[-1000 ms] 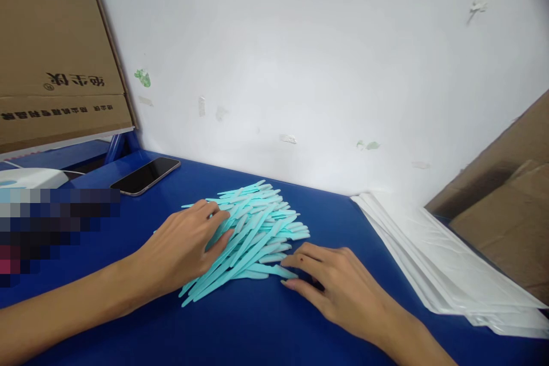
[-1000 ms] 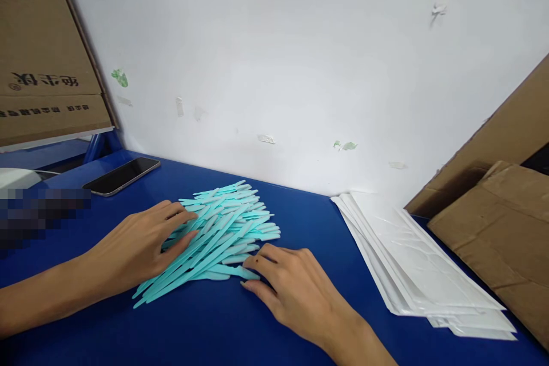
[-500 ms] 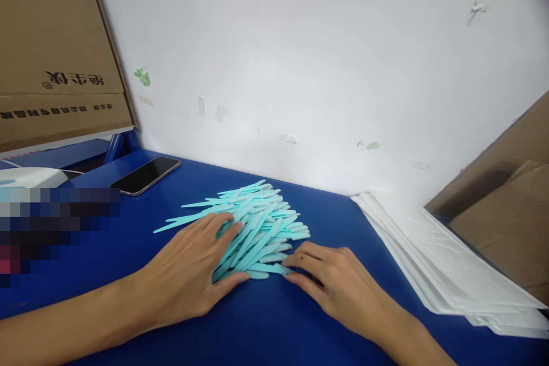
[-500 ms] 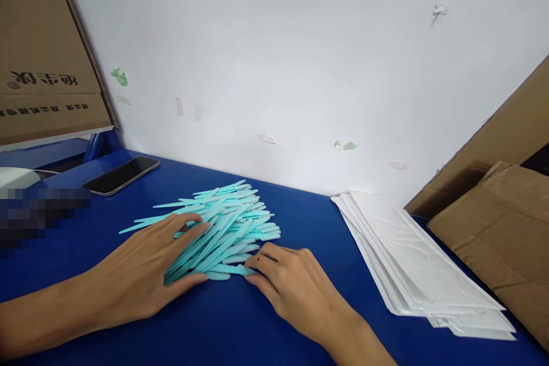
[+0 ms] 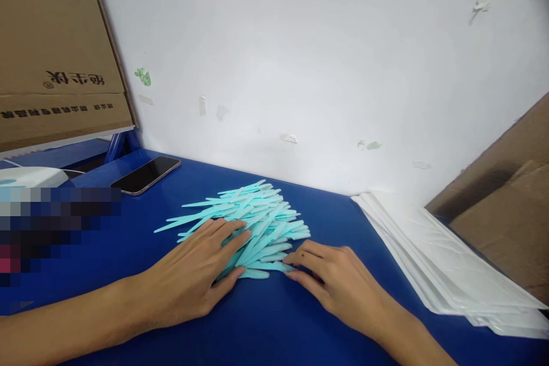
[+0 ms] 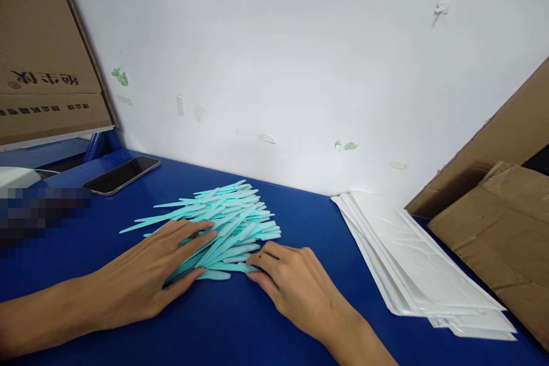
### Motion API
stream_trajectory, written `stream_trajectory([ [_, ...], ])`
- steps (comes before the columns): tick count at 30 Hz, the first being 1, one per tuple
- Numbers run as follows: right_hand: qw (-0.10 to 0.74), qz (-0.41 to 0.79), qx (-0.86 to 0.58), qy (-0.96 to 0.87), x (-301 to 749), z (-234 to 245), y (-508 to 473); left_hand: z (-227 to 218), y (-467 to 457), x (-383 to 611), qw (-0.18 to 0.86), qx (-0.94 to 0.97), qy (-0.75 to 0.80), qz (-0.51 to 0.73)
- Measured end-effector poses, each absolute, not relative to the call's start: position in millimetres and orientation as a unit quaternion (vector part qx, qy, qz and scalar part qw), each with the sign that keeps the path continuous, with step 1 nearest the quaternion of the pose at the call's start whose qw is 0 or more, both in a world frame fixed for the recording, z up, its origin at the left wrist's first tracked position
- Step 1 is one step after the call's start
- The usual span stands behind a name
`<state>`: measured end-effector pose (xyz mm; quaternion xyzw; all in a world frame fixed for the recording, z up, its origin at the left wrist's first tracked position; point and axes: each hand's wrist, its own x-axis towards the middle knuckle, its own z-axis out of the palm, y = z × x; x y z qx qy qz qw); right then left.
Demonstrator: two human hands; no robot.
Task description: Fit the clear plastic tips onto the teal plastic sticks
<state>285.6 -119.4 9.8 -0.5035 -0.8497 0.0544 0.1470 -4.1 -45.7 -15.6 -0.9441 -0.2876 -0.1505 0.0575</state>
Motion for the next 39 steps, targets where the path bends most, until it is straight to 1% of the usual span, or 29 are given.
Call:
stream_trajectory([
  [6,0.145,0.026,-0.514,-0.845,286.5,9.0,-117.7,-10.8,-48.1,-2.2,0.025,-0.953,-0.262,-0.151],
  [13,0.151,0.013,-0.525,-0.838,287.8,10.0,-117.6,-3.0,-48.0,-0.7,0.01,-0.969,-0.211,-0.124],
  [20,0.165,-0.035,-0.527,-0.833,291.7,9.7,-114.8,1.4,-49.9,-1.1,0.001,-0.978,-0.162,-0.132],
  [28,0.127,0.002,-0.525,-0.841,288.0,16.1,-118.4,11.5,-52.7,1.7,-0.027,-0.983,-0.104,-0.151],
  [31,0.118,0.006,-0.516,-0.849,286.8,15.4,-118.8,13.9,-53.7,2.5,-0.045,-0.985,-0.097,-0.135],
  [39,0.084,-0.024,-0.522,-0.848,288.1,6.6,-120.8,15.3,-55.4,2.7,-0.033,-0.98,-0.143,-0.131],
])
